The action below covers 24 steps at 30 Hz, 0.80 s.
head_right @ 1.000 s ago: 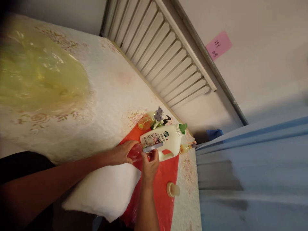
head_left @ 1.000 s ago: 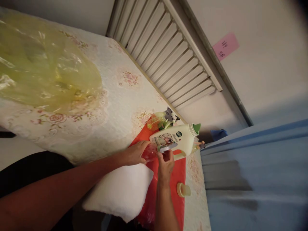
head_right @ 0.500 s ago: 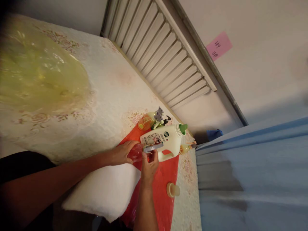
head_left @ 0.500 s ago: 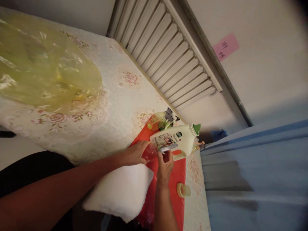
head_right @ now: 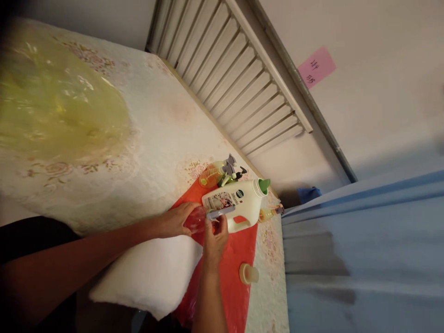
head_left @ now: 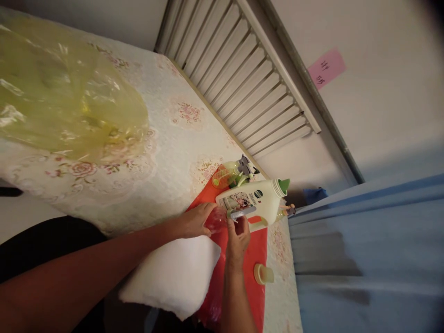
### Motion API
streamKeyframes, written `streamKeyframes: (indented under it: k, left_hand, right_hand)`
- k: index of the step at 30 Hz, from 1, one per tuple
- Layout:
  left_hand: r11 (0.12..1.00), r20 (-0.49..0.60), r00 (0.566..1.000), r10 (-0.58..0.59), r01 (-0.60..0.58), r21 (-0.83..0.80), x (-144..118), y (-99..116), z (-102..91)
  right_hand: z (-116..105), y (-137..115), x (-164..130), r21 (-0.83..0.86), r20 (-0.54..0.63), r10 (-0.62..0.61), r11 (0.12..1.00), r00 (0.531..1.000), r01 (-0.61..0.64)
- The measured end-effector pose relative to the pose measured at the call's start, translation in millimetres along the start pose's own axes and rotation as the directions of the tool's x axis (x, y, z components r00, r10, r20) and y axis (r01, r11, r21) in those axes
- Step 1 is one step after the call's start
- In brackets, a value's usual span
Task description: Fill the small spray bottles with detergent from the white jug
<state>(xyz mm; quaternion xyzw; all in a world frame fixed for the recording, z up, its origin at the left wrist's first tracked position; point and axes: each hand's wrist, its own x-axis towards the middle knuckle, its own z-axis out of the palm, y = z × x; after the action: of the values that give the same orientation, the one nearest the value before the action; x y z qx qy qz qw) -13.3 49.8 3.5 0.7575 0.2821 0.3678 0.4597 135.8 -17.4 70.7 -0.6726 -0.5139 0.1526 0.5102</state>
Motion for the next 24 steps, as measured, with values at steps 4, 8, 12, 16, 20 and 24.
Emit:
streamKeyframes:
  k: [4, 8, 12, 16, 20, 24]
  left_hand:
    - [1.000, -0.016, 1.000, 0.020, -0.020, -0.018, -0.3, -2.9, 1.5]
    - [0.998, -0.044, 0.997, 0.060, -0.060, 0.003, -0.7, -6.8, 4.1]
    - [0.995, -0.048, 0.994, 0.095, -0.093, 0.039, -0.7, -11.3, 6.2]
    - [0.991, -0.050, 0.992, 0.117, -0.114, 0.065, -0.9, -11.8, 5.9]
    - [0.998, 0.001, 0.999, 0.032, -0.032, 0.049, -0.8, -5.3, 3.1]
    - [0.999, 0.014, 1.000, 0.010, -0.011, 0.046, -0.6, -0.8, 1.2]
  right_hand:
    - [1.7, -3.0, 0.5, -0.031, -0.019, 0.004, 1.000, 1.000, -0.004]
    - [8.2, -6.8, 2.4, -0.076, -0.123, 0.044, 0.996, 0.991, -0.054]
    - [7.7, -9.6, -0.7, -0.090, -0.080, 0.028, 0.995, 0.996, -0.035]
    - [4.7, -8.6, -2.6, -0.106, -0.045, 0.009, 0.994, 0.999, -0.014]
    - [6.8, -9.1, -1.5, -0.136, -0.107, 0.027, 0.990, 0.994, -0.041]
    - [10.4, -8.7, -8.3, -0.187, -0.141, 0.032, 0.981, 0.989, -0.059]
